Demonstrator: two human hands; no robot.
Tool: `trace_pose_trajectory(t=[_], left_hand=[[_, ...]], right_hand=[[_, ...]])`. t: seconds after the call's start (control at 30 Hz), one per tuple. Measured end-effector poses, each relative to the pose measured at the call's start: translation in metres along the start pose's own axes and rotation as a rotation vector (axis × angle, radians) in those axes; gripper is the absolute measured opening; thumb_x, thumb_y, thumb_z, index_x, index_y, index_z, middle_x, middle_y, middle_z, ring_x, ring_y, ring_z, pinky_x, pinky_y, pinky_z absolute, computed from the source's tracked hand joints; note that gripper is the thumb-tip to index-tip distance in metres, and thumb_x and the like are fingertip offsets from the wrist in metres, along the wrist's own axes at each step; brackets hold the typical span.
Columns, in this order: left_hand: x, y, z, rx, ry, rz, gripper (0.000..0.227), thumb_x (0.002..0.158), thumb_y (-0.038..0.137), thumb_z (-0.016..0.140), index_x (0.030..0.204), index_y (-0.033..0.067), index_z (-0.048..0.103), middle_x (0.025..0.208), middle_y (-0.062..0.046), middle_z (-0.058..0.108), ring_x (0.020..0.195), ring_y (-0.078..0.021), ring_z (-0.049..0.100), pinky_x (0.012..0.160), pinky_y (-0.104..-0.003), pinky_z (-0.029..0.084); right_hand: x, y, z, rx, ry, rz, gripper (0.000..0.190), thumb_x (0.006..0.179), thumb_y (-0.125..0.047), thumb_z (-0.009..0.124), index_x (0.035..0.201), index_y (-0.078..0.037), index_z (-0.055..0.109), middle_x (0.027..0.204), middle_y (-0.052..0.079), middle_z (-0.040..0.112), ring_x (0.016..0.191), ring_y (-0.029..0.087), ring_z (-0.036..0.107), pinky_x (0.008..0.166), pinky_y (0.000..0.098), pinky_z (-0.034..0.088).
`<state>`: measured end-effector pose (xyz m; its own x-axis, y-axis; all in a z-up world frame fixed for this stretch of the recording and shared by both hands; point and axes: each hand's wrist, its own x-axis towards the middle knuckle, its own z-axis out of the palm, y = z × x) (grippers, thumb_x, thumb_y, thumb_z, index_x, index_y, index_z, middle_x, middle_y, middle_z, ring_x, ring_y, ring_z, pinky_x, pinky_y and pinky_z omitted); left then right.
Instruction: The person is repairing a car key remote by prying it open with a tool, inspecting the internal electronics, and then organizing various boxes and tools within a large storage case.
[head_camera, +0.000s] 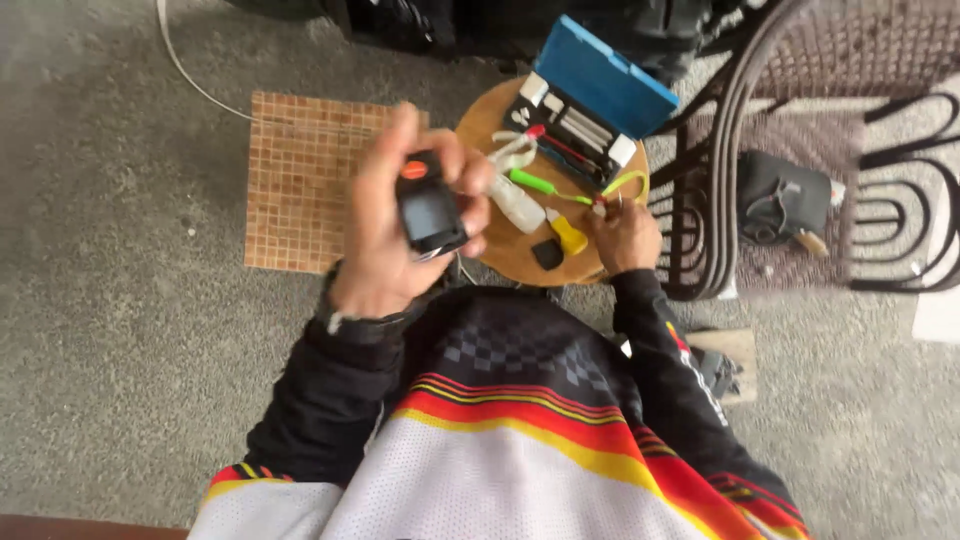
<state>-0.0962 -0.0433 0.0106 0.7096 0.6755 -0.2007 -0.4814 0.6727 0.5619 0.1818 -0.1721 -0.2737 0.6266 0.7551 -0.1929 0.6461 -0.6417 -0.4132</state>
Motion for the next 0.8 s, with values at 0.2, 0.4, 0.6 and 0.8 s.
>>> trace_pose_trajectory(t=[0.2,0.4,0.6,0.8], left_hand=[[0.035,-0.016,-0.031,-0.231,-0.02,-0.246,0.059,0.095,0.067,0.043,0.078,0.0147,0.063,0.077,-0.003,0.058,0.06,-0.0174,0.056,0.051,-0.032,0.04],[0.051,-0.028,-0.038,-0.298,-0.094,-0.272,0.067,0.095,0.072,0.039,0.081,0.0118,0.064,0.078,-0.004,0.056,0.062,-0.0179,0.054,0.051,-0.032,0.043],[0.062,-0.033,-0.035,-0.314,-0.062,-0.319,0.066,0.094,0.072,0.042,0.082,0.0108,0.064,0.078,-0.003,0.056,0.061,-0.0178,0.053,0.051,-0.032,0.043],[0.058,-0.032,-0.025,-0.267,-0.077,-0.343,0.06,0.097,0.066,0.049,0.113,0.0107,0.066,0.078,-0.002,0.058,0.061,-0.0164,0.057,0.052,-0.033,0.046]], right_hand=[[-0.009,0.021,0.004,-0.037,0.083,-0.098,0.035,0.09,-0.043,0.069,0.099,-0.01,0.077,0.095,0.013,0.077,0.082,0.038,0.071,0.071,0.0495,0.053],[-0.038,-0.02,-0.075,0.204,0.109,-0.18,0.026,0.1,-0.022,0.062,0.109,-0.004,0.079,0.1,0.011,0.079,0.079,0.021,0.072,0.071,0.0368,0.058],[-0.065,-0.107,-0.169,0.511,0.164,-0.319,0.024,0.102,-0.014,0.065,0.114,0.004,0.076,0.097,0.016,0.075,0.079,0.021,0.068,0.067,0.0353,0.057],[-0.071,-0.178,-0.21,0.541,0.11,-0.486,0.013,0.1,-0.003,0.072,0.112,0.003,0.073,0.083,0.007,0.066,0.065,0.012,0.051,0.057,0.0272,0.045]])
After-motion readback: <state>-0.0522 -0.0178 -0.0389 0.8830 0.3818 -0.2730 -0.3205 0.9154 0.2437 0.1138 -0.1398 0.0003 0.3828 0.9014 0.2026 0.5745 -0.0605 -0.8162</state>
